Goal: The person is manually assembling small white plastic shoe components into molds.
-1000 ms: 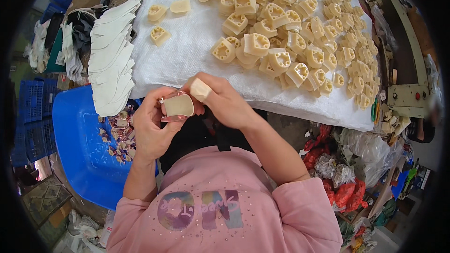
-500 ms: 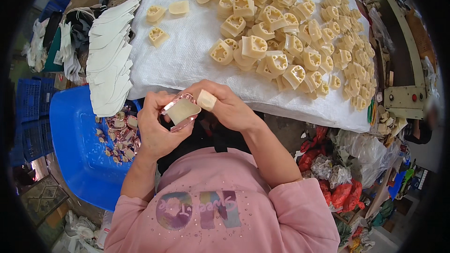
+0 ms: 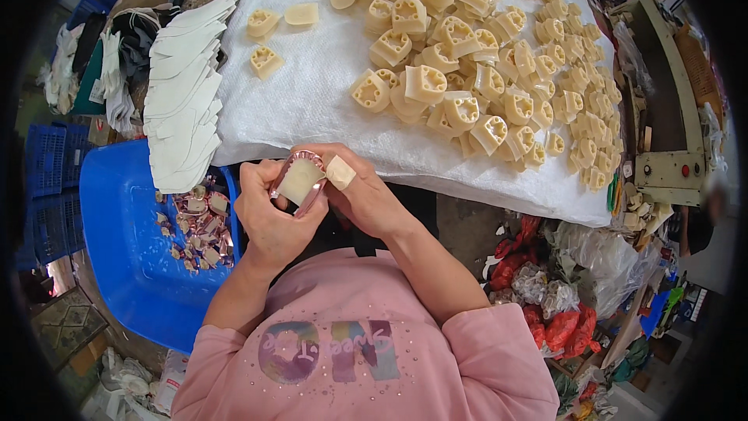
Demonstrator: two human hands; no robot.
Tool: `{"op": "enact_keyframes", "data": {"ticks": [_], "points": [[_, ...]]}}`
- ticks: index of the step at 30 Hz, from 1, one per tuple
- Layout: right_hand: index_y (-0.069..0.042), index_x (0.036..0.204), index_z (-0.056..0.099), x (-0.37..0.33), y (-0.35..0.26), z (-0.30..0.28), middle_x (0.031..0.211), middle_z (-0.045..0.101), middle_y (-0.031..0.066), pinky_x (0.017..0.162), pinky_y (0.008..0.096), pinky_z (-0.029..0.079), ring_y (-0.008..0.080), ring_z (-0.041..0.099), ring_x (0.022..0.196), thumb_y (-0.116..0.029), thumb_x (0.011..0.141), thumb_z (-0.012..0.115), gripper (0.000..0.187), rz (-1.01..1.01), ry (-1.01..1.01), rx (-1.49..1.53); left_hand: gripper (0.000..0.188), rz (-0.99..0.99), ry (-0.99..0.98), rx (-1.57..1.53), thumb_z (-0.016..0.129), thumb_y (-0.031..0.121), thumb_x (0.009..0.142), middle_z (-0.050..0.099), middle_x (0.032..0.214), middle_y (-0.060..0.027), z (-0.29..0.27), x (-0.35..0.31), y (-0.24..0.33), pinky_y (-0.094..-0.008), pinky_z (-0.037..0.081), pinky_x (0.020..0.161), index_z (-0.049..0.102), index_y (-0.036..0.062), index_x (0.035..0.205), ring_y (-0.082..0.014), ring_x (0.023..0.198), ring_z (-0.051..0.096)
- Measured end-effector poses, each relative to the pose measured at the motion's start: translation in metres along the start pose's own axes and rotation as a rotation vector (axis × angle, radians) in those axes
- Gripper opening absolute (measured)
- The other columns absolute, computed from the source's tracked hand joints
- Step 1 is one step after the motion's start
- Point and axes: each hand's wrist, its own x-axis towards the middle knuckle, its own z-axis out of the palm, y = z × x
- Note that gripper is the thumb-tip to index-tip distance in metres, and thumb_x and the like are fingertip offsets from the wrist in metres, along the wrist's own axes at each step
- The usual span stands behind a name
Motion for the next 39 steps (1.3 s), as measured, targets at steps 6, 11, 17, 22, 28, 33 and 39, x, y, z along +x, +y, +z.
{"op": "enact_keyframes", "data": {"ticks": [6,11,17,22,28,33,39], "points": [[-0.001,0.114,0.054,0.003,-0.002,-0.002,0.103,0.059,0.0062,0.079,0.029,0.046,0.0175,0.058,0.09,-0.02,0.096,0.039,0.03,-0.316,-0.001,-0.84,0.047,0.019,0.097,0.063,0.081,0.011,0.059,0.059,0.074,-0.0131,0.009,-0.004,-0.004,-0.0321,0.049,0.052,0.046,0.0007,0.089,-0.027,0.059,0.062],[0.001,0.115,0.053,0.004,0.009,-0.006,0.105,0.059,0.0104,0.082,0.0306,0.045,0.02,0.058,0.093,-0.019,0.094,0.041,0.031,-0.237,0.019,-0.65,0.047,0.11,0.118,0.095,0.082,0.009,0.061,0.056,0.071,-0.0086,0.008,-0.001,-0.012,-0.0232,0.044,0.048,0.042,0.0022,0.087,-0.012,0.055,0.055],[0.0,0.118,0.052,0.003,0.006,0.001,0.105,0.06,0.0096,0.084,0.0298,0.044,0.0169,0.056,0.095,-0.019,0.093,0.045,0.032,-0.275,0.014,-0.671,0.047,0.077,0.104,0.08,0.081,0.009,0.061,0.057,0.071,-0.0106,0.006,-0.001,-0.007,-0.0274,0.047,0.051,0.044,0.0007,0.089,-0.0177,0.057,0.059],[-0.002,0.121,0.051,0.009,-0.001,-0.009,0.1,0.055,0.0079,0.075,0.0262,0.046,0.0136,0.055,0.083,-0.018,0.093,0.049,0.032,-0.171,-0.077,-0.657,0.037,-0.314,-0.018,-0.455,0.074,0.011,0.072,0.062,0.078,-0.0088,-0.001,0.0,-0.015,-0.0244,0.047,0.053,0.045,0.0007,0.093,-0.0087,0.063,0.058],[-0.005,0.114,0.05,0.02,-0.006,-0.004,0.1,0.041,0.0051,0.07,0.0255,0.044,0.0117,0.047,0.085,-0.017,0.091,0.055,0.027,-0.321,-0.3,-0.568,0.026,-0.506,-0.386,-1.068,0.063,0.018,0.085,0.057,0.081,-0.0047,-0.022,0.002,-0.02,-0.0197,0.041,0.06,0.048,0.0004,0.097,-0.0052,0.071,0.051],[-0.005,0.101,0.053,0.029,-0.011,-0.003,0.095,0.046,0.0073,0.078,0.0318,0.04,0.0193,0.044,0.088,-0.019,0.086,0.06,0.021,-0.419,-0.249,-0.854,0.021,-0.256,-0.22,-0.642,0.063,0.018,0.085,0.053,0.075,-0.0018,-0.026,0.003,-0.025,-0.0183,0.038,0.058,0.051,0.0012,0.089,-0.0039,0.067,0.045],[-0.004,0.095,0.052,0.037,-0.015,0.013,0.09,0.049,0.0098,0.074,0.0328,0.039,0.0246,0.044,0.079,-0.022,0.084,0.06,0.023,-0.505,-0.354,-1.124,0.014,-0.338,-0.138,-0.823,0.062,0.01,0.085,0.051,0.078,-0.0006,-0.042,-0.006,-0.028,-0.0198,0.04,0.064,0.052,0.0007,0.086,-0.0046,0.068,0.045]]}}
